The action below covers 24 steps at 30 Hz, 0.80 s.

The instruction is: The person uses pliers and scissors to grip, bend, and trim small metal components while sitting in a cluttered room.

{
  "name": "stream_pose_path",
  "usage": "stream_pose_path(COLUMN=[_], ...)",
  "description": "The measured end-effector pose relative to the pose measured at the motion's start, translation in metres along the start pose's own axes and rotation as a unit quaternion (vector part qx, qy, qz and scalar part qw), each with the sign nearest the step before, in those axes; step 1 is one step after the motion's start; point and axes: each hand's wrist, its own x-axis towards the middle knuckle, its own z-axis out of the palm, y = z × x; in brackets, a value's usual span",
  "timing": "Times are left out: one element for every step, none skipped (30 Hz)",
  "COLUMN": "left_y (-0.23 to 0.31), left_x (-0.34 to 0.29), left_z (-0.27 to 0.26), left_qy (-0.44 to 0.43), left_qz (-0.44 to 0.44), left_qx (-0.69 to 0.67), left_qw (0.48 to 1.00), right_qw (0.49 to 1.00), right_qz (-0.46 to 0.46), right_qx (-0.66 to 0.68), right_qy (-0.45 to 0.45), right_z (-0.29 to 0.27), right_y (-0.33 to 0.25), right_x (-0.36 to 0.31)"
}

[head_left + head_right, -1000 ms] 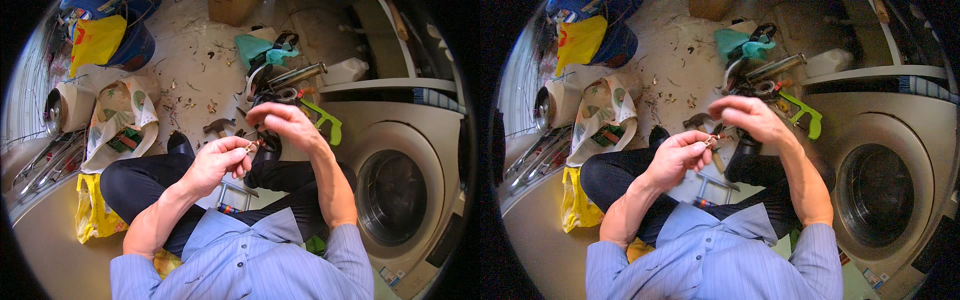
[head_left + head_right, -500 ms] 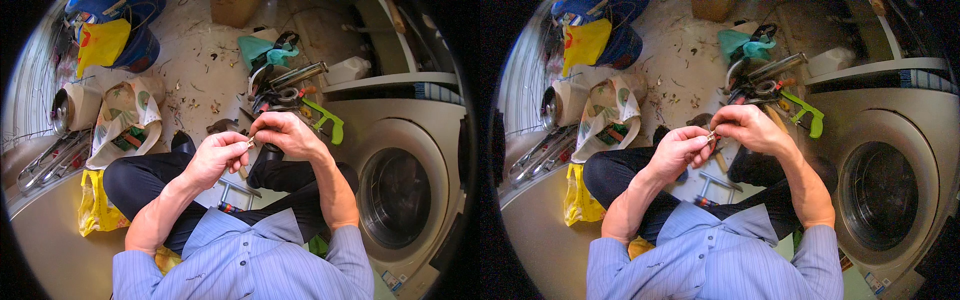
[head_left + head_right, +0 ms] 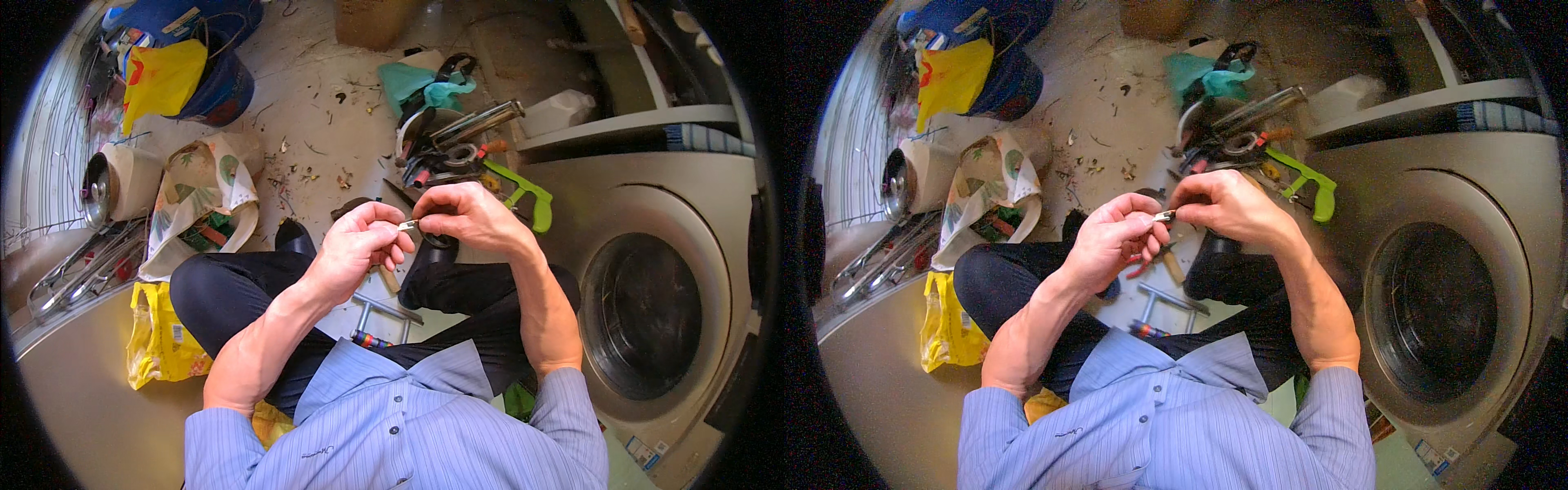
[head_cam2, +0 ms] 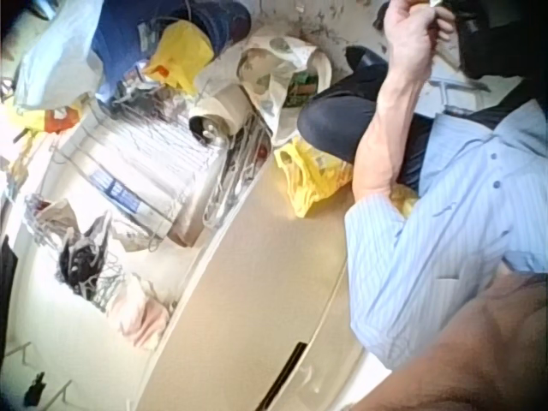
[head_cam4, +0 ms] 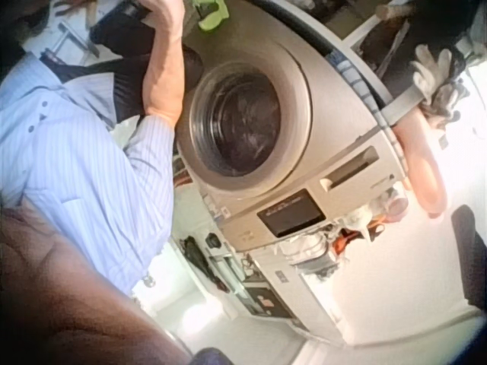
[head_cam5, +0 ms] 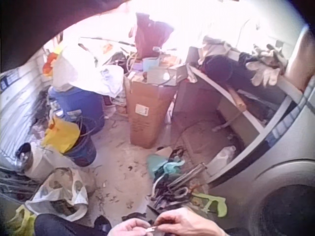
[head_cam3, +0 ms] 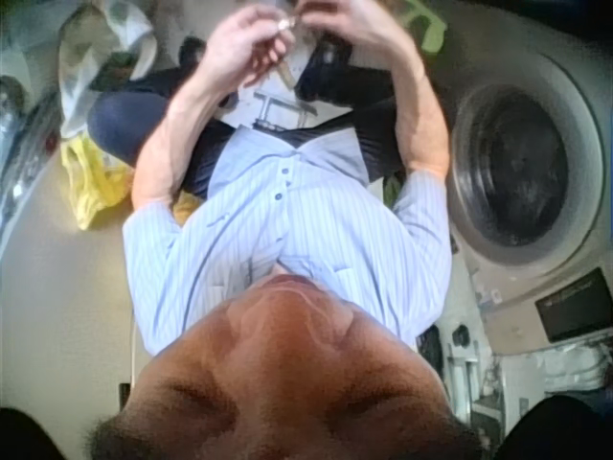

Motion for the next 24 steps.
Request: stream_pose_path(left_y=[0.002, 0.004, 0.001, 0.000, -0.001, -0.007, -0.012, -0.011, -0.010, -0.011, -0.015, -0.017, -0.018, -0.018, -0.019, -0.020, -0.022, -0.026, -0.028, -0.030, -0.031, -0.032, -0.031, -0.031], left_x=[0.000, 0.001, 0.003, 0.004, 0.006, 0.007, 0.007, 0.005, 0.003, 0.001, 0.001, -0.001, -0.003, -0.006, -0.007, -0.008, -0.009, -0.009, -0.009, -0.010, -0.010, -0.011, -0.012, -0.013], left_z=[0.003, 0.006, 0.007, 0.012, 0.017, 0.018, 0.017, 0.021, 0.025, 0.028, 0.027, 0.027, 0.028, 0.028, 0.027, 0.027, 0.026, 0.025, 0.025, 0.024, 0.023, 0.023, 0.023, 0.023], left_qy=[0.001, 0.002, 0.013, 0.029, 0.046, 0.050, 0.055, 0.044, 0.032, 0.031, 0.021, 0.015, 0.010, 0.001, -0.005, -0.011, -0.017, -0.022, -0.023, -0.023, -0.022, -0.025, -0.028, -0.032], left_qz=[-0.010, -0.016, -0.006, 0.026, 0.058, 0.091, 0.123, 0.130, 0.136, 0.139, 0.160, 0.182, 0.204, 0.190, 0.198, 0.207, 0.213, 0.228, 0.232, 0.237, 0.242, 0.232, 0.228, 0.224], left_qx=[0.018, 0.034, 0.089, 0.188, 0.284, 0.340, 0.394, 0.412, 0.429, 0.445, 0.454, 0.477, 0.499, 0.496, 0.505, 0.513, 0.521, 0.526, 0.530, 0.534, 0.539, 0.532, 0.531, 0.530], left_qw=[1.000, 0.999, 0.996, 0.981, 0.956, 0.935, 0.909, 0.901, 0.892, 0.884, 0.876, 0.860, 0.842, 0.847, 0.840, 0.833, 0.826, 0.819, 0.815, 0.811, 0.807, 0.814, 0.816, 0.817], right_qw=[1.000, 0.998, 0.998, 0.997, 0.995, 0.988, 0.980, 0.969, 0.952, 0.947, 0.941, 0.936, 0.932, 0.929, 0.925, 0.929, 0.926, 0.921, 0.913, 0.899, 0.892, 0.884, 0.875, 0.872], right_qz=[0.009, 0.017, 0.018, 0.018, 0.020, 0.102, 0.145, 0.135, 0.124, 0.136, 0.148, 0.159, 0.183, 0.205, 0.227, 0.202, 0.166, 0.130, 0.094, 0.082, 0.076, 0.070, 0.065, 0.075], right_qx=[-0.026, -0.056, -0.065, -0.074, -0.083, -0.091, -0.090, -0.158, -0.225, -0.236, -0.249, -0.260, -0.255, -0.249, -0.242, -0.236, -0.271, -0.305, -0.337, -0.373, -0.385, -0.398, -0.410, -0.422], right_qy=[0.002, 0.003, 0.016, 0.029, 0.042, 0.070, 0.097, 0.131, 0.165, 0.168, 0.173, 0.177, 0.180, 0.181, 0.182, 0.200, 0.203, 0.206, 0.208, 0.214, 0.225, 0.237, 0.248, 0.235], right_z=[-0.001, -0.004, -0.009, -0.015, -0.023, -0.031, -0.040, -0.050, -0.059, -0.068, -0.077, -0.082, -0.087, -0.088, -0.089, -0.089, -0.087, -0.084, -0.082, -0.079, -0.077, -0.075, -0.074, -0.074], right_y=[-0.002, -0.004, 0.000, 0.009, 0.013, 0.005, 0.023, 0.029, 0.034, 0.046, 0.060, 0.069, 0.078, 0.084, 0.092, 0.105, 0.118, 0.129, 0.138, 0.138, 0.141, 0.144, 0.149, 0.153], right_x=[-0.002, -0.003, -0.006, -0.010, -0.017, -0.022, -0.023, -0.025, -0.025, -0.023, -0.020, -0.014, -0.007, 0.002, 0.010, 0.017, 0.026, 0.035, 0.041, 0.048, 0.055, 0.061, 0.065, 0.067])
